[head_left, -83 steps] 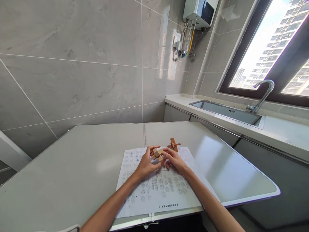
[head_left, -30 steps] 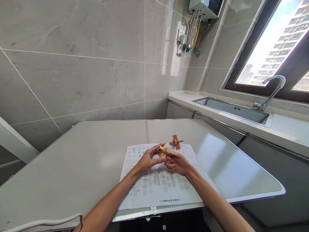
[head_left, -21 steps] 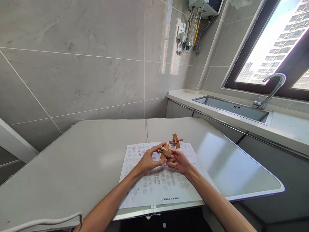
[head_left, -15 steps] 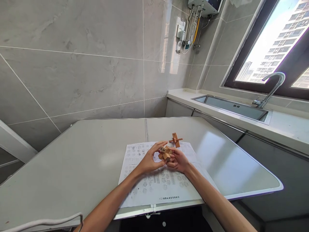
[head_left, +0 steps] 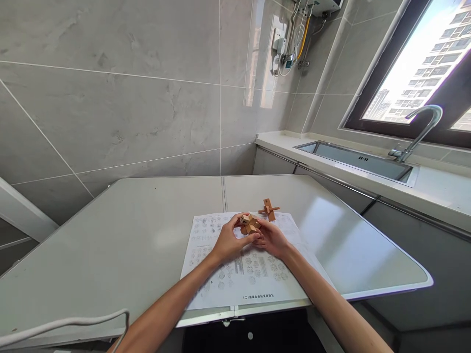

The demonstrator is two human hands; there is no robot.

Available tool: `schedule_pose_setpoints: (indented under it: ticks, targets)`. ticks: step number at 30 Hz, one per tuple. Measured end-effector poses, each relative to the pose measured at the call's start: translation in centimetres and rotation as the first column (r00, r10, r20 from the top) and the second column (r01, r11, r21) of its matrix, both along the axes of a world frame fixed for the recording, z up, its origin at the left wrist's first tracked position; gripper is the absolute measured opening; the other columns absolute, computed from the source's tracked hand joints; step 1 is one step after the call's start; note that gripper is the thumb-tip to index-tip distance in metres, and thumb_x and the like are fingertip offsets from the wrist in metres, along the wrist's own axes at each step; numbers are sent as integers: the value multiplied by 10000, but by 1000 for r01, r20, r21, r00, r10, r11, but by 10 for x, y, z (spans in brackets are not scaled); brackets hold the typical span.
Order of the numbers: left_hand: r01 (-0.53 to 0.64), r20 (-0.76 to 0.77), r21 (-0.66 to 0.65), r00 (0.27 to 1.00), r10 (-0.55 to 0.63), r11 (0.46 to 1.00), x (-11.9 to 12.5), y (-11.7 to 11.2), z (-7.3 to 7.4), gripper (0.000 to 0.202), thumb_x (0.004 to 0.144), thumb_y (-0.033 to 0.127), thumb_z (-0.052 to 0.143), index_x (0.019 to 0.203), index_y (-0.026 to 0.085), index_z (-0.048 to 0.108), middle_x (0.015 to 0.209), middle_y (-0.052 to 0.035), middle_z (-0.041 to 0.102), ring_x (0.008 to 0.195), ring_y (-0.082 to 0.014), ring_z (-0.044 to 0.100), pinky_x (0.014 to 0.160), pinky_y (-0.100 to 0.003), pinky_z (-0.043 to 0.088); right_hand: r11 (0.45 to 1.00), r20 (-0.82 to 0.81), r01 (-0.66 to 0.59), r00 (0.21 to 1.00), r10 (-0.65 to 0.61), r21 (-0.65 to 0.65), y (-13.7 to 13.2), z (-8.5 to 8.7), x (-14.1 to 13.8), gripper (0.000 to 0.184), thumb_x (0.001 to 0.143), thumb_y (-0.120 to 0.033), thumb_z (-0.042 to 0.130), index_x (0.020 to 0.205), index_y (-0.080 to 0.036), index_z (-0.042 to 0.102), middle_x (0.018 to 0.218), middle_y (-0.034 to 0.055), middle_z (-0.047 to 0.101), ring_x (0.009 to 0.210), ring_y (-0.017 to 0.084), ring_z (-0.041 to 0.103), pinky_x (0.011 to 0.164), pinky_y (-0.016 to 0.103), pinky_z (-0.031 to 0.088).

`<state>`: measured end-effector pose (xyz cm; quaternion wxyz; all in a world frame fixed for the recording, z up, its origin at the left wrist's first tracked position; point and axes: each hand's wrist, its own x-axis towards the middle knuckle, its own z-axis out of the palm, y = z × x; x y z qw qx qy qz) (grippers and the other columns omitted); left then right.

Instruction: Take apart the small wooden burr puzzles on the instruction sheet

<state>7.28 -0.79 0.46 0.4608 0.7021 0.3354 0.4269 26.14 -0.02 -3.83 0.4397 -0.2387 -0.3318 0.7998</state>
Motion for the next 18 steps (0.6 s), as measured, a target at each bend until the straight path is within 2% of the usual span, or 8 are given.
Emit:
schedule_pose_setpoints:
  ticks: [4,10,15,18]
  targets:
    - [-26,12,0,1000,26,1000,1,1,-2,607,789,425,859,1322,248,629,1240,-92,715,1176,-269,657,1087,-438,482,999,7,39,999,-39,31,1,-2,0,374,903,-495,709,740,-201,543,548,-63,387,458,84,262,428,223,231]
    - [-44,42,-25,998,45,999,-2,5,0,615,775,414,875,1313,236,637,1283,-101,694,1206,-264,645,1106,-441,475,995,44,68,997,-71,71,1,0,2,474,926,-512,667,621,-204,476,537,-60,356,449,81,249,425,229,218]
    - [-23,147,-80,988,35,996,-8,15,3,621,813,401,847,1344,202,593,1318,-123,685,1216,-255,649,1101,-429,484,993,24,95,995,-97,76,2,3,3,500,935,-516,639,591,-205,454,521,-66,321,442,77,221,409,227,192]
    - [-82,194,-117,975,104,990,-15,24,5,573,868,448,780,1337,199,564,1347,-134,674,1231,-259,645,1079,-429,494,993,23,105,994,-107,59,4,3,5,513,921,-519,653,584,-213,418,515,-70,310,438,74,202,398,224,190]
